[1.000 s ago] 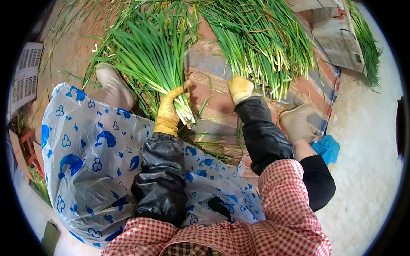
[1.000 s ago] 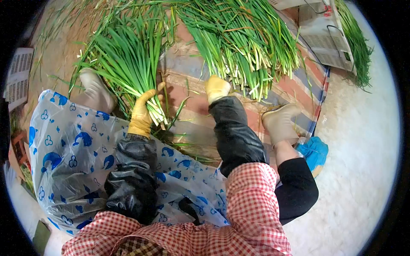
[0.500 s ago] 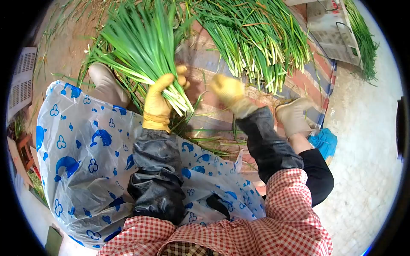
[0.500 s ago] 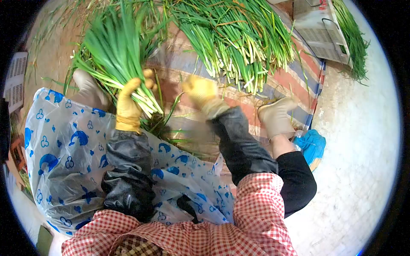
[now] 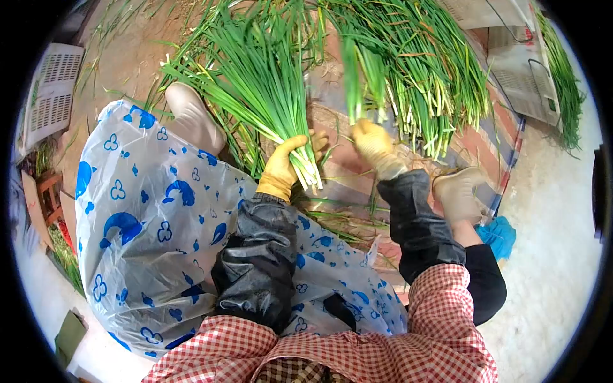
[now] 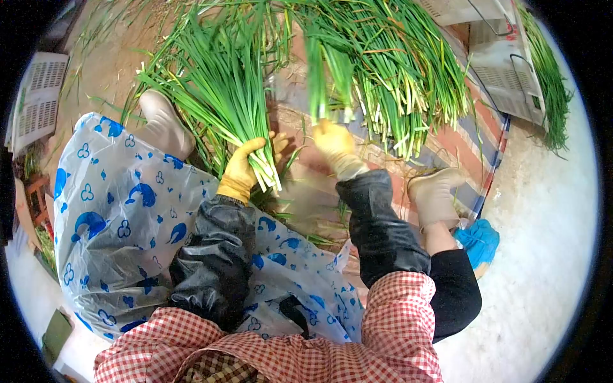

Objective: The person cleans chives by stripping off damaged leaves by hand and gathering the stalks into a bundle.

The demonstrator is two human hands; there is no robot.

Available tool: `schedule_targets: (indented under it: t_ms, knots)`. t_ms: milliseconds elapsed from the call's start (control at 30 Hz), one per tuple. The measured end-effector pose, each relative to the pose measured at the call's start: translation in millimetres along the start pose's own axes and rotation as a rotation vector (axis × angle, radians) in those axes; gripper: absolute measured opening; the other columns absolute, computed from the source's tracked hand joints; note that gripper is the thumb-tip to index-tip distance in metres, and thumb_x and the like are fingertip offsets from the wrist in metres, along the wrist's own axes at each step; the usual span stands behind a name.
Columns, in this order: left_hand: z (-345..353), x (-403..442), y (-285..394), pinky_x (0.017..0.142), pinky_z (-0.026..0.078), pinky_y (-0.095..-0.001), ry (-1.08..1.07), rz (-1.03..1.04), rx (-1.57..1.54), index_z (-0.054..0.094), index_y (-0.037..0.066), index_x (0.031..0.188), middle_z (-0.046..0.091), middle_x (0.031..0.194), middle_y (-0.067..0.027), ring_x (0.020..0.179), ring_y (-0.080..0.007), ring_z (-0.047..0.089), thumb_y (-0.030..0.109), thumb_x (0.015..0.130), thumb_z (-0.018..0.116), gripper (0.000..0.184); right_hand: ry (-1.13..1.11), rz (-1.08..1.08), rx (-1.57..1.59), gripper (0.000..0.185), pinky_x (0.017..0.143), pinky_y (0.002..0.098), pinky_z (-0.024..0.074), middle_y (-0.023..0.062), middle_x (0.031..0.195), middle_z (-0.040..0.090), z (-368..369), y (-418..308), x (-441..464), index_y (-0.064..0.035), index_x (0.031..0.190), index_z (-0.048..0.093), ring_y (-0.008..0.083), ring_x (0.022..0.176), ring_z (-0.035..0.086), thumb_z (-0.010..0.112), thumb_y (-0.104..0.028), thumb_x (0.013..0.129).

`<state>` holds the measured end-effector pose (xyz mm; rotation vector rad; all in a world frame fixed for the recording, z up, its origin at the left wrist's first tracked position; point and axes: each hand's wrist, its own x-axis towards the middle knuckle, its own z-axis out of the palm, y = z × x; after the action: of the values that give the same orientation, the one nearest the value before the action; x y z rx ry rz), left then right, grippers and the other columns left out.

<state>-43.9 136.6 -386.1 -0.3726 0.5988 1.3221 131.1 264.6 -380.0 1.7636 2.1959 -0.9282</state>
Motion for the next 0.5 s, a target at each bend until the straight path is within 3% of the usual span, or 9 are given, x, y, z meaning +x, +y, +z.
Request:
schedule_targets:
  t_ms: [67,133,167,200,333,400,500]
  knots:
    - [6.2,1.0,-1.3,0.096,0.042,-0.0437,-0.058,-0.041,-0.116,0.048,-0.004,0.113,0.055,0.116,-0.0241,0.107,-0.0364,0.054,0.008,0.08,0.057,0.037,-0.014,-0.084,0.047,0.025,0.067,0.0412,0.0483,0.0177,0.081,0.063,11.9,-14.1,-26.5,-0.0069,0.089,0.059,0.0341,0.078,0.061,0.048,-0.028,0.083]
    - [11.8,4.1,-1.8,0.097,0.041,-0.0435,-0.098,-0.014,-0.103,0.049,-0.005,0.112,0.055,0.116,-0.0249,0.106,-0.0364,0.054,0.008,0.079,0.057,0.036,0.155,-0.564,0.049,0.02,0.048,0.0397,0.0465,0.0127,0.06,0.058,22.9,-27.7,-48.7,-0.008,0.08,0.057,0.0318,0.054,0.059,0.047,-0.025,0.086]
    - [22.3,2.0,-2.4,0.096,0.042,-0.0419,-0.127,0.007,-0.07,0.05,-0.006,0.111,0.056,0.114,-0.0254,0.105,-0.0349,0.055,0.008,0.079,0.057,0.035,0.204,-0.569,-0.035,0.018,0.046,0.0388,0.0456,0.0109,0.059,0.058,23.9,-36.0,-55.1,-0.0088,0.078,0.055,0.0305,0.052,0.058,0.048,-0.023,0.085]
    - [22.8,4.9,-2.1,0.095,0.042,-0.046,-0.087,0.007,0.015,0.052,-0.003,0.107,0.057,0.115,-0.0234,0.105,-0.0354,0.055,0.01,0.081,0.055,0.03,0.249,-0.575,-0.115,0.016,0.044,0.0379,0.0446,0.0091,0.057,0.057,21.8,-42.0,-60.4,-0.0096,0.076,0.054,0.0291,0.049,0.058,0.049,-0.022,0.085]
    - [33.6,-0.7,6.0,0.094,0.043,-0.0439,0.003,0.026,0.106,0.052,-0.004,0.106,0.059,0.111,-0.0221,0.104,-0.0338,0.056,0.01,0.079,0.055,0.03,0.203,-0.625,-0.164,0.015,0.043,0.0377,0.0443,0.0077,0.057,0.057,0.3,-45.1,-71.1,-0.0105,0.076,0.055,0.0273,0.048,0.058,0.05,-0.023,0.084]
    - [33.3,-7.7,17.2,0.092,0.044,-0.0443,0.024,0.049,0.176,0.052,-0.004,0.107,0.058,0.112,-0.0211,0.107,-0.0341,0.055,0.011,0.078,0.056,0.032,0.312,-0.448,-0.254,0.017,0.044,0.0391,0.0448,0.0082,0.057,0.057,1.0,-21.0,-68.8,-0.0104,0.076,0.055,0.0279,0.049,0.058,0.052,-0.025,0.084]
    - [24.3,-11.3,28.8,0.094,0.044,-0.0481,-0.057,0.042,-0.039,0.052,-0.003,0.106,0.056,0.114,-0.0229,0.109,-0.0353,0.054,0.013,0.077,0.058,0.034,0.31,-0.214,-0.338,0.026,0.049,0.0414,0.047,0.0129,0.062,0.06,6.5,68.8,-53.2,-0.0099,0.077,0.057,0.0299,0.056,0.062,0.051,-0.034,0.085]
